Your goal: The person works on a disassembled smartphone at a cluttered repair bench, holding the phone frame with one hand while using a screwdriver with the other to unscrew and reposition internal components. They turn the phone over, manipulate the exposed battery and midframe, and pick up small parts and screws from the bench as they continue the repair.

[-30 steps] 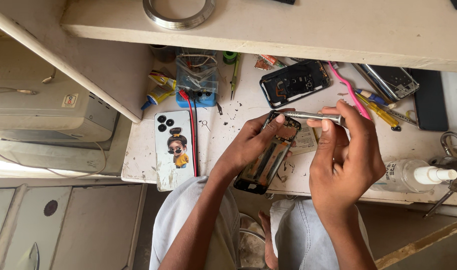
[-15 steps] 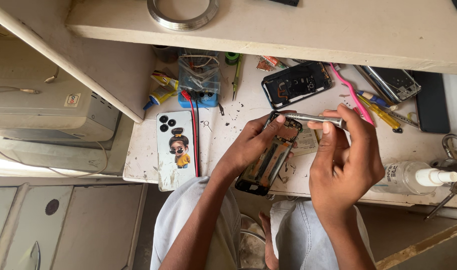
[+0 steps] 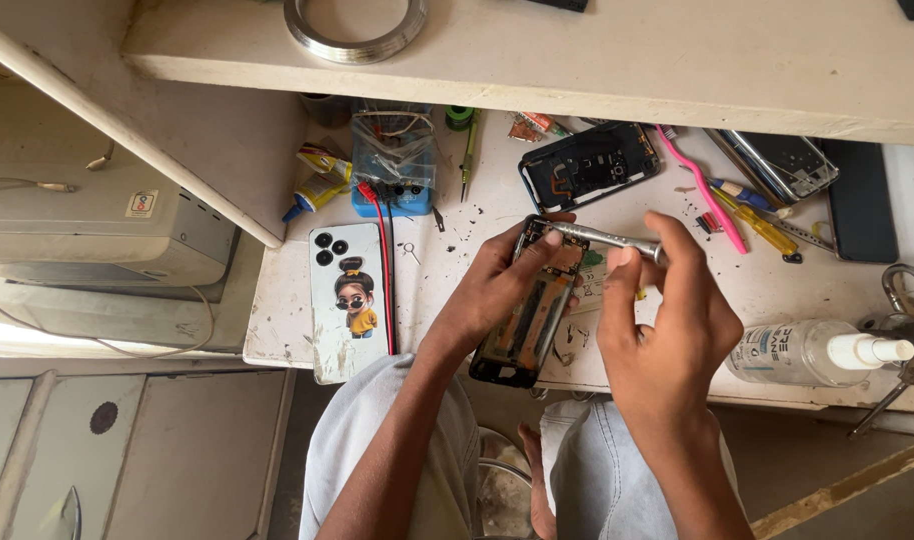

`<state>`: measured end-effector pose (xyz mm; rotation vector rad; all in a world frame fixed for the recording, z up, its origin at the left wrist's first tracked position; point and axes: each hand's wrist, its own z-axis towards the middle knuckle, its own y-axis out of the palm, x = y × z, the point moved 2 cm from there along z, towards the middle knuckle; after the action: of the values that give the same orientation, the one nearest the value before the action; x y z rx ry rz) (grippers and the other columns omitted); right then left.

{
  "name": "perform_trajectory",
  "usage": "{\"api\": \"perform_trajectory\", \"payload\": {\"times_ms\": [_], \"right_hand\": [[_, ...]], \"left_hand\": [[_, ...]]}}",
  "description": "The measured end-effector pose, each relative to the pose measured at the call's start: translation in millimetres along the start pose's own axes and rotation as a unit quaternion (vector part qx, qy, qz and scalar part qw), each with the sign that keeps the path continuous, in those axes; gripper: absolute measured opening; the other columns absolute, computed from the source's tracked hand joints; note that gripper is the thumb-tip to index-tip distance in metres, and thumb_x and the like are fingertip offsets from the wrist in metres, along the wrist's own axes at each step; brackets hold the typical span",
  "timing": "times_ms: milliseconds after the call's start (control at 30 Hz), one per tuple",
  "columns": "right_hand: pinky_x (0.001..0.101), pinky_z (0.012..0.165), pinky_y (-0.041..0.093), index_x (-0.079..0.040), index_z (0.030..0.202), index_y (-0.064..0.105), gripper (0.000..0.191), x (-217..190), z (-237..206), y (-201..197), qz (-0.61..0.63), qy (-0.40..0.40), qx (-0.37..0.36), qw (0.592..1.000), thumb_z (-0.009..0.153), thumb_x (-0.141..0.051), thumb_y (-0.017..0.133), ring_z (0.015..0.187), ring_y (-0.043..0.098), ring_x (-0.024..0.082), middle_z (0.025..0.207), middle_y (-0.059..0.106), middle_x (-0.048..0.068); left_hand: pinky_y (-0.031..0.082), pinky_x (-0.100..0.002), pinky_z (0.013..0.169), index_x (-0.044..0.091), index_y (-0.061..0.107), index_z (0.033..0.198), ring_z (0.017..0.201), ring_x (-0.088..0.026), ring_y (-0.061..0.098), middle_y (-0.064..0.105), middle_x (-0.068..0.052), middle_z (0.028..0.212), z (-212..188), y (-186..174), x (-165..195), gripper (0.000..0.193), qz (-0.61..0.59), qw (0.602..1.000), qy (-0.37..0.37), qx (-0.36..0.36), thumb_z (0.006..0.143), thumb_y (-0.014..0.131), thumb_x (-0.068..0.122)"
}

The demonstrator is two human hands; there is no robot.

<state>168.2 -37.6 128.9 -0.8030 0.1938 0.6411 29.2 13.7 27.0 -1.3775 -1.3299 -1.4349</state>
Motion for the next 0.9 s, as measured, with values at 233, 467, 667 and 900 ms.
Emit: {"api": "perform_trajectory", "payload": {"times_ms": [233,467,667,900], "right_hand": [[0.0289,0.051,0.048,0.002,0.101,0.057,0.011,11,1,5,0.087,0.117,-0.085,0.986,0.107,-0.006,0.062,0.056,0.068,0.014,0.066,0.066,0.008],[0.0324,0.056,0.051,0.002,0.106,0.058,0.006,6,9,-7,0.109,0.042,-0.149,0.982,0.103,0.0,0.063,0.067,0.069,0.019,0.079,0.067,0.011],[0.0393,0.065,0.052,0.002,0.106,0.059,0.007,-4,15,-13,0.111,-0.002,-0.192,0.975,0.099,0.003,0.061,0.077,0.065,0.029,0.094,0.063,0.022],[0.0372,0.058,0.049,0.001,0.1,0.064,0.017,3,14,-10,0.01,0.223,-0.191,0.956,0.104,-0.015,0.06,0.059,0.068,0.024,0.072,0.068,0.018]], "left_hand": [[0.053,-0.033,0.096,0.008,0.063,0.136,0.106,-0.012,0.065,0.072,-0.004,0.105,-3,-1,1,0.036,0.042,0.995,0.082,-0.025,0.107,0.054,0.028],[0.055,-0.033,0.088,0.009,0.062,0.134,0.097,-0.013,0.066,0.072,-0.003,0.1,-8,-1,7,0.034,0.007,0.999,0.026,-0.026,0.106,0.051,0.024],[0.053,-0.031,0.096,0.005,0.062,0.135,0.104,-0.012,0.064,0.073,-0.006,0.106,-3,-3,0,0.033,0.046,0.992,0.116,-0.028,0.109,0.051,0.021],[0.058,-0.032,0.089,0.005,0.061,0.133,0.1,-0.012,0.07,0.074,-0.007,0.107,-1,2,-12,0.034,0.012,0.997,0.041,-0.069,0.106,0.051,0.024]]}}
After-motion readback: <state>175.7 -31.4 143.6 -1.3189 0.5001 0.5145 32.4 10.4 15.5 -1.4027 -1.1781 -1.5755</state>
